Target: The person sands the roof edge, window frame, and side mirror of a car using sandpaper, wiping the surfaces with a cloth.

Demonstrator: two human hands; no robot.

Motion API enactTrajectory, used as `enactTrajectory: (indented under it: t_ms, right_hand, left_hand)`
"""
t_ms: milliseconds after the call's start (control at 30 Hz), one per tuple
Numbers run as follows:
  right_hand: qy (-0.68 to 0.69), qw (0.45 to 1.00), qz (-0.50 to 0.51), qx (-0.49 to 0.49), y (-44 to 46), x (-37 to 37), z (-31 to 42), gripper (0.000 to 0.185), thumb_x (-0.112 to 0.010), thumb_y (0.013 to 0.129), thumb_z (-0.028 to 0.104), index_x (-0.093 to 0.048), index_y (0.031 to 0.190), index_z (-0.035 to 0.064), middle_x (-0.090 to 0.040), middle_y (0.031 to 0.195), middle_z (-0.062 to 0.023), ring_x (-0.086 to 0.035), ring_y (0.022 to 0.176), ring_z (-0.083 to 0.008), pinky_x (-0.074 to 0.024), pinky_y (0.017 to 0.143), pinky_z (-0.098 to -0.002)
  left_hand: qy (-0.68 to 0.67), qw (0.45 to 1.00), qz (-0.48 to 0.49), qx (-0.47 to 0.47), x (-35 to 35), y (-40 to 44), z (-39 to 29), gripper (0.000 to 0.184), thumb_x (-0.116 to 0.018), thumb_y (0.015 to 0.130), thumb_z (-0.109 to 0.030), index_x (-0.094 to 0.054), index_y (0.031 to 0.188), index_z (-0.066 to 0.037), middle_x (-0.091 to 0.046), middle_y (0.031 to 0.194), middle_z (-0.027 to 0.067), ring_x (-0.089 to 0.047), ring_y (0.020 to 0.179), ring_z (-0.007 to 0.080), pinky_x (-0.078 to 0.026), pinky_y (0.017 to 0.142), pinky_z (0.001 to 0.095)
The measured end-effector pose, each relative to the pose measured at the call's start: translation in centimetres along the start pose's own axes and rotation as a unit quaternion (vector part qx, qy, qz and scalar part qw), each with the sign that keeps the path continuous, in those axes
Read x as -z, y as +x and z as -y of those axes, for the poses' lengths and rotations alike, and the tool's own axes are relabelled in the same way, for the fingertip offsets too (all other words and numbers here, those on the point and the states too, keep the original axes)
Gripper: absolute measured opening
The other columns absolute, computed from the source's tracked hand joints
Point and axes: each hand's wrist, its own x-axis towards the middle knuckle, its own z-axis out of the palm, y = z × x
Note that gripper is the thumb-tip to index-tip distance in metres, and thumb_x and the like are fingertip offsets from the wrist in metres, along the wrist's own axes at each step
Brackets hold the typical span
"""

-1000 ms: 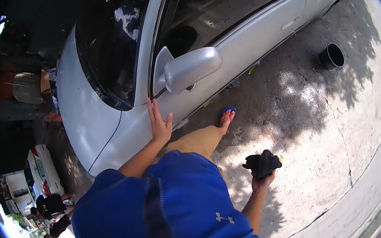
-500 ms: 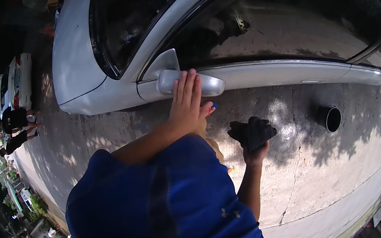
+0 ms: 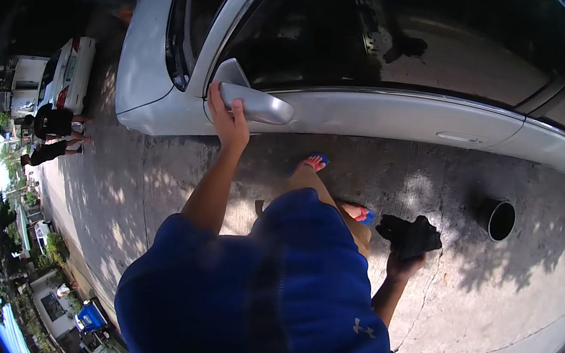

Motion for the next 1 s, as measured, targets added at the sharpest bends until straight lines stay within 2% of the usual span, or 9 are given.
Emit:
enactTrajectory:
  t_ms: [100, 300, 433, 533, 633, 700, 800, 933, 1000]
  right_hand:
    - [-0.015, 0.995, -0.088, 0.052, -2.1, 1.9, 5.4, 0.053, -0.042, 0.112, 0.043, -0.059, 0.15, 0.0121, -0.069, 0.141, -0.0103, -0.069, 0.124, -0.0301, -0.0592, 0.096, -0.0461]
    - [-0.021, 0.974, -0.195, 0.112, -5.7, 4.8, 15.9, 0.054, -0.041, 0.112, 0.048, -0.061, 0.147, 0.0121, -0.072, 0.134, -0.0096, -0.073, 0.114, -0.0273, -0.0625, 0.079, -0.0408]
    - [-0.017, 0.974, -0.186, 0.125, -5.0, 9.5, 20.5, 0.054, -0.041, 0.112, 0.048, -0.063, 0.144, 0.0098, -0.075, 0.124, -0.0108, -0.075, 0.099, -0.0259, -0.0611, 0.07, -0.0374]
    - [0.001, 0.985, -0.12, 0.121, -3.0, 12.5, 23.0, 0.054, -0.042, 0.111, 0.046, -0.063, 0.143, 0.0086, -0.075, 0.125, -0.0113, -0.075, 0.102, -0.027, -0.0609, 0.072, -0.0381]
    - [0.056, 0.969, -0.195, 0.142, -1.0, 10.9, 26.5, 0.052, -0.044, 0.111, 0.045, -0.063, 0.144, 0.0096, -0.072, 0.134, -0.0117, -0.071, 0.117, -0.0297, -0.0597, 0.088, -0.0422]
    - [0.041, 0.978, -0.14, 0.147, 0.9, 10.4, 29.3, 0.053, -0.041, 0.111, 0.046, -0.063, 0.143, 0.009, -0.072, 0.133, -0.0109, -0.07, 0.113, -0.0304, -0.0567, 0.085, -0.0431]
    - [0.151, 0.942, -0.237, 0.18, 5.8, 15.5, 32.1, 0.054, -0.038, 0.115, 0.044, -0.057, 0.149, 0.0072, -0.063, 0.149, -0.0126, -0.065, 0.13, -0.0297, -0.0565, 0.101, -0.0462]
    - [-0.081, 0.929, -0.333, 0.141, 9.5, 22.2, 38.3, 0.059, -0.032, 0.118, 0.049, -0.046, 0.161, 0.0115, -0.06, 0.152, -0.0082, -0.065, 0.126, -0.0263, -0.0607, 0.094, -0.0435]
    - [-0.014, 0.894, -0.421, 0.149, 10.4, 26.0, 41.2, 0.065, -0.031, 0.116, 0.057, -0.042, 0.164, 0.015, -0.06, 0.151, -0.009, -0.067, 0.122, -0.0264, -0.0622, 0.089, -0.0403]
  left_hand:
    - [-0.254, 0.854, -0.268, 0.367, -4.5, 0.9, -6.5, 0.071, -0.033, 0.115, -0.052, -0.037, 0.163, 0.001, -0.039, 0.168, 0.0215, -0.043, 0.151, 0.0434, -0.036, 0.125, 0.0536]
    - [-0.461, 0.766, -0.298, 0.334, -9.0, 0.1, -6.6, 0.072, -0.028, 0.114, -0.052, -0.028, 0.168, -0.005, -0.039, 0.168, 0.0185, -0.045, 0.151, 0.0387, -0.04, 0.124, 0.053]
    - [-0.362, 0.633, -0.386, 0.565, -10.9, 0.1, -16.2, 0.07, -0.039, 0.113, -0.055, -0.032, 0.164, -0.006, -0.05, 0.158, 0.021, -0.061, 0.132, 0.0362, -0.056, 0.105, 0.0533]
    - [-0.376, 0.675, -0.382, 0.507, -16.8, -2.4, -19.6, 0.064, -0.047, 0.113, -0.051, -0.043, 0.157, -0.005, -0.06, 0.143, 0.0168, -0.066, 0.119, 0.0299, -0.058, 0.096, 0.0441]
    - [-0.264, 0.881, -0.09, 0.382, -26.4, -11.8, -26.8, 0.055, -0.057, 0.111, -0.045, -0.053, 0.149, -0.004, -0.064, 0.13, 0.0129, -0.065, 0.112, 0.0215, -0.057, 0.092, 0.0376]
    - [-0.262, 0.923, 0.204, 0.196, -32.5, -21.0, -36.7, 0.056, -0.065, 0.108, -0.045, -0.055, 0.145, -0.003, -0.064, 0.132, 0.0119, -0.064, 0.111, 0.0218, -0.056, 0.089, 0.0367]
    - [-0.326, 0.677, 0.659, 0.04, -39.9, -33.8, -51.4, 0.075, -0.081, 0.097, -0.04, -0.049, 0.155, -0.005, -0.063, 0.143, 0.0145, -0.062, 0.126, 0.0251, -0.052, 0.107, 0.0438]
    - [-0.2, 0.467, 0.845, -0.17, -57.5, -47.4, -59.5, 0.078, -0.092, 0.086, -0.033, -0.057, 0.149, -0.001, -0.065, 0.145, 0.0201, -0.059, 0.138, 0.0249, -0.047, 0.115, 0.0414]
    - [-0.173, 0.495, 0.839, -0.144, -65.7, -53.1, -63.5, 0.073, -0.091, 0.084, -0.033, -0.061, 0.145, -0.004, -0.071, 0.137, 0.0191, -0.065, 0.132, 0.0299, -0.05, 0.111, 0.0405]
